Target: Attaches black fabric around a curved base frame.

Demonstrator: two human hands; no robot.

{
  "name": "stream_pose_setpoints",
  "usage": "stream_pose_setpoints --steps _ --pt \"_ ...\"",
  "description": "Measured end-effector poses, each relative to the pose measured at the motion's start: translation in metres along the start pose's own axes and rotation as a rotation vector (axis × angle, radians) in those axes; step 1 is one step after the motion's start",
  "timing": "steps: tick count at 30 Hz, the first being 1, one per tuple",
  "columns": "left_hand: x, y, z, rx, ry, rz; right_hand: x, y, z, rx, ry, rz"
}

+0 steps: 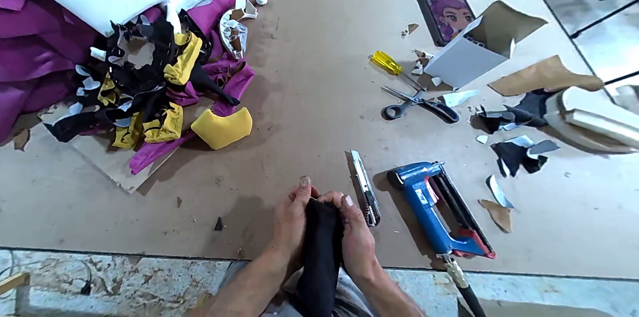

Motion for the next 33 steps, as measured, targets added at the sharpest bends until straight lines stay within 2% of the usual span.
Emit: stream_pose_setpoints --steps 4,6,8,10,12,13,14,16,18,21,23,25,28,33 --pt "-0.02 0.012 -0.032 -0.375 0.23 -0.113 -0.015 0.031 0.003 0.097 0.603 -0.02" --pt "-0.019 0.033 -0.032 -0.447 0.496 -0.196 -0.018 0.047 -0.012 -0.002 0.734 -0.006" --pt "-0.019 0.049 -0.017 -0.494 0.813 -0.223 -0.012 0.041 -0.033 -0.178 0.699 -0.108" --pt "-0.024 0.056 -0.001 -0.619 1.066 -0.214 0.017 0.021 -0.032 -0.172 0.329 -0.125" --pt "-0.029 0.055 0.011 -0.696 1.238 -0.201 0.076 -0.006 0.006 0.035 -0.393 -0.179" --pt "-0.031 0.056 0.013 -0.708 1.275 -0.2 0.109 -0.016 0.03 0.129 -0.747 -0.281" --pt "-0.032 0.056 0.013 -0.702 1.298 -0.192 0.141 -0.021 0.047 0.152 -0.991 -0.376" --pt "-0.035 0.057 0.015 -0.718 1.355 -0.19 0.197 -0.021 0.045 0.02 -1.243 -0.478" --pt "-0.04 0.057 0.016 -0.766 1.399 -0.199 0.224 -0.014 0.032 -0.109 -1.334 -0.449" --pt "-0.042 0.054 0.019 -0.864 1.47 -0.243 0.223 0.0 0.038 -0.166 -1.388 -0.325" --pt "-0.044 0.057 0.019 -0.887 1.464 -0.191 0.218 -0.004 0.057 -0.236 -1.393 -0.341" --pt "-0.047 0.064 0.016 -0.859 1.467 -0.106 0.202 -0.021 0.085 -0.221 -1.405 -0.338" --pt "-0.043 0.068 0.015 -0.82 1.389 -0.034 0.153 -0.055 0.102 -0.277 -1.253 -0.162" --pt "-0.038 0.068 0.014 -0.818 1.317 -0.043 0.072 -0.07 0.077 -0.197 -1.07 0.15"
Point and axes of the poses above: each hand's wrist, its own y-axis towards the middle knuckle, its own x-axis out of the back of the hand, z = x × y, the point moved 7 cm from there along y, towards the middle knuckle, and after that the axes turned 9 degrees about y, right-handed, at the moved point
